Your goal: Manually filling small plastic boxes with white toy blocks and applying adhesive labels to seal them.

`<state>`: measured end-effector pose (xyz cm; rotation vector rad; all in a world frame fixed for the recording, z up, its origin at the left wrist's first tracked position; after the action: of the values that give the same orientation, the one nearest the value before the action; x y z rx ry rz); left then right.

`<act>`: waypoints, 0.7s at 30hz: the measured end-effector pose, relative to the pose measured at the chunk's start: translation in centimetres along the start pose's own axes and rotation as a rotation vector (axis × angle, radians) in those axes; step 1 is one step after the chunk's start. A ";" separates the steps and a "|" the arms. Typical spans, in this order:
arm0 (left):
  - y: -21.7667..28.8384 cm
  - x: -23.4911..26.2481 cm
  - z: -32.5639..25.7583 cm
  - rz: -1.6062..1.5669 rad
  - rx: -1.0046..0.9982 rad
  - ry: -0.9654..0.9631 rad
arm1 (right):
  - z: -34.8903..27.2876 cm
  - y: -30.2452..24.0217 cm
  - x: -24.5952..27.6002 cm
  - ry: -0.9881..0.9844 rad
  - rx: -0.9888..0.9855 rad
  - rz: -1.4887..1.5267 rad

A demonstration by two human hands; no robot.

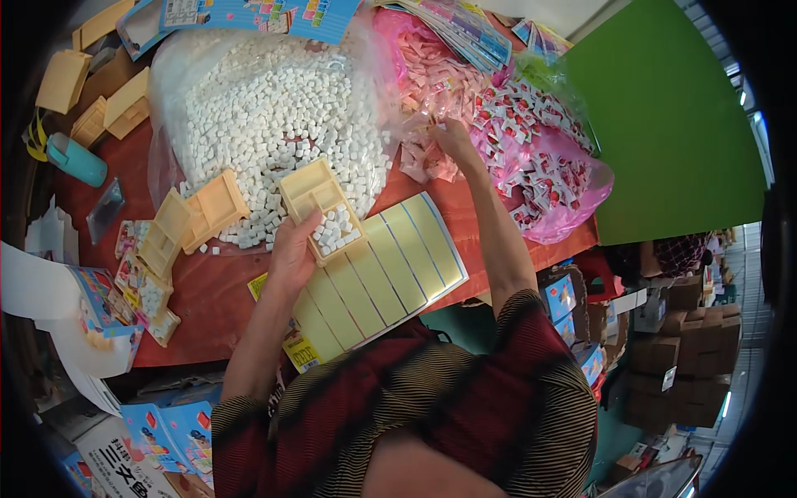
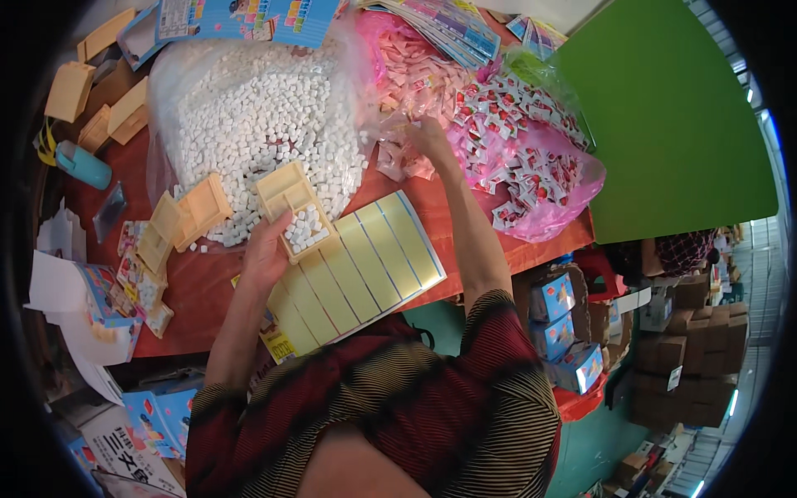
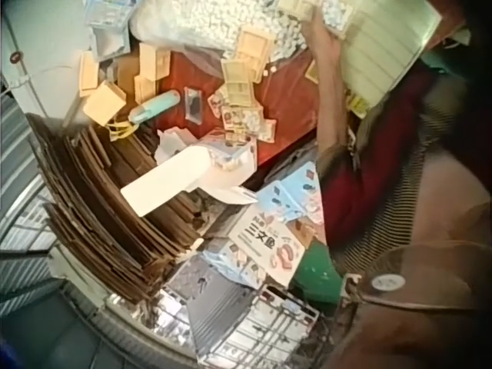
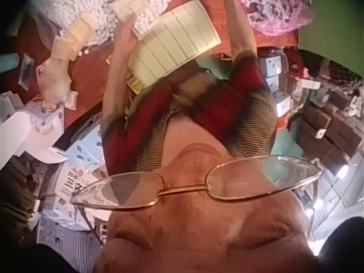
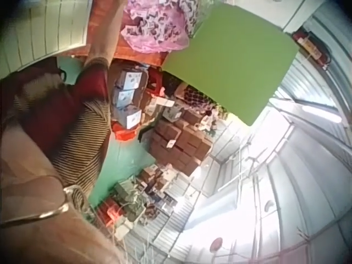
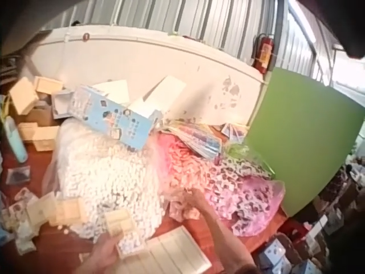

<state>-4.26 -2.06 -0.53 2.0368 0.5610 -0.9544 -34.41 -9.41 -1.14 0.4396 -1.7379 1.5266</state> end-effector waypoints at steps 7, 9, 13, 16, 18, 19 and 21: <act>-0.4 0.2 -0.1 -0.061 0.030 -0.031 | 0.5 -0.1 0.3 -0.137 -0.038 0.210; -0.4 0.2 -0.2 -0.062 0.009 -0.023 | -0.1 -1.6 0.1 -0.158 -0.056 0.288; -0.6 -0.1 0.0 -0.011 0.031 -0.092 | -2.3 -6.6 0.1 -0.317 0.032 0.304; -1.5 -1.1 0.1 0.039 0.058 -0.168 | -4.8 -9.8 -2.0 -0.298 0.480 0.082; -1.8 -1.4 0.0 0.064 0.049 -0.173 | -6.6 -11.8 -4.1 -0.362 0.757 0.140; -1.8 -1.6 -0.2 0.055 0.052 -0.166 | -7.3 -12.2 -4.7 -0.401 0.809 0.009; -1.7 -1.4 -0.4 0.048 0.042 -0.153 | -8.8 -13.7 -4.3 -0.450 0.672 -0.002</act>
<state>-6.04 -0.81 -0.05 1.9839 0.4117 -1.0905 -19.28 -5.07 4.98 1.1959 -1.4813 2.1150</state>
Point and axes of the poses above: each hand's wrist, its own z-axis towards the middle knuckle, its own x-axis out of the back of the hand, y = z × x, the point moved 2 cm from there along z, towards the middle knuckle, and after that the axes turned 7 degrees about -z, right-handed, at the moved point
